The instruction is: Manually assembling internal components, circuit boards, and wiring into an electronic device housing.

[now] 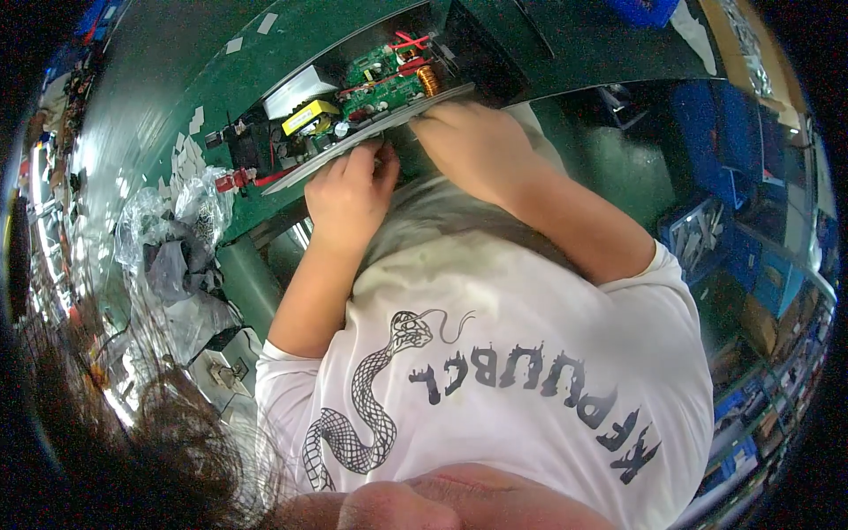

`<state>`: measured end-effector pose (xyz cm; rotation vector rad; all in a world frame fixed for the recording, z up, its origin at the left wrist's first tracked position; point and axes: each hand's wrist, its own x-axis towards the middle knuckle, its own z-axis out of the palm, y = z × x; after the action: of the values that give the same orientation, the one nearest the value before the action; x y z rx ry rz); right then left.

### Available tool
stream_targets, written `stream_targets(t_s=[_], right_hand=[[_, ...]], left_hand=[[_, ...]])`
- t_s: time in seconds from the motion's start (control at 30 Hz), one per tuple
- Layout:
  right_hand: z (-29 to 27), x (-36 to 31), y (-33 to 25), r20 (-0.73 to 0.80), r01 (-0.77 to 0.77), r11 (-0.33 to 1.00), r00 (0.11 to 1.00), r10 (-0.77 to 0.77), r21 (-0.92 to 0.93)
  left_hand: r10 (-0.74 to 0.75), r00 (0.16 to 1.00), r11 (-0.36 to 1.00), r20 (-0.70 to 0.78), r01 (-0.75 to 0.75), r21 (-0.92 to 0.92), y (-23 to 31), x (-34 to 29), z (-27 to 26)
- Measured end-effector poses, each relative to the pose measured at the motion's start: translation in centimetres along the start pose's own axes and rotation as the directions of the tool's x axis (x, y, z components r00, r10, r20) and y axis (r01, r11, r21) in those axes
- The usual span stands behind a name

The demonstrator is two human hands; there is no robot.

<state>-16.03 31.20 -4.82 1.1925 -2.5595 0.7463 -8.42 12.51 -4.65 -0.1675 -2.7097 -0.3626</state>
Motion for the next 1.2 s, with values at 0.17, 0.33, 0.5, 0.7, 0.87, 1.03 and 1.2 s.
stream_targets(t_s=[0.17,0.33,0.5,0.7,0.87,1.03,1.2], right_hand=[[0.1,-0.1,0.1,-0.014,0.004,1.0,1.0,-0.004,0.012],[0.0,0.0,0.1,-0.032,0.028,1.0,0.999,-0.028,0.009],[-0.3,0.0,0.1,-0.029,0.031,1.0,0.999,-0.031,-0.007],[-1.9,0.6,-0.2,0.072,0.017,0.986,0.997,-0.005,-0.163],[-2.4,0.8,-0.1,-0.099,0.014,0.977,0.994,-0.037,-0.215],[-2.5,1.4,0.3,-0.202,0.032,0.959,0.975,-0.091,-0.28],[-2.4,1.6,0.5,-0.126,0.046,0.965,0.989,-0.08,-0.257]], left_hand=[[-0.041,0.999,0.998,-0.02,0.04,-0.053,-0.2,-0.3,0.6],[-0.022,1.0,1.0,-0.022,0.022,0.002,0.1,0.1,0.0],[0.008,0.999,0.998,-0.032,-0.006,0.061,0.2,0.3,-0.3],[0.099,0.993,0.984,0.065,-0.107,0.141,0.2,0.2,-1.5],[0.234,0.956,0.959,-0.179,-0.197,0.205,-0.1,0.8,-1.2],[0.209,0.941,0.973,-0.267,-0.174,0.151,-1.2,1.6,-0.9],[0.207,0.95,0.976,-0.234,-0.185,0.112,-1.1,1.6,-1.1]])
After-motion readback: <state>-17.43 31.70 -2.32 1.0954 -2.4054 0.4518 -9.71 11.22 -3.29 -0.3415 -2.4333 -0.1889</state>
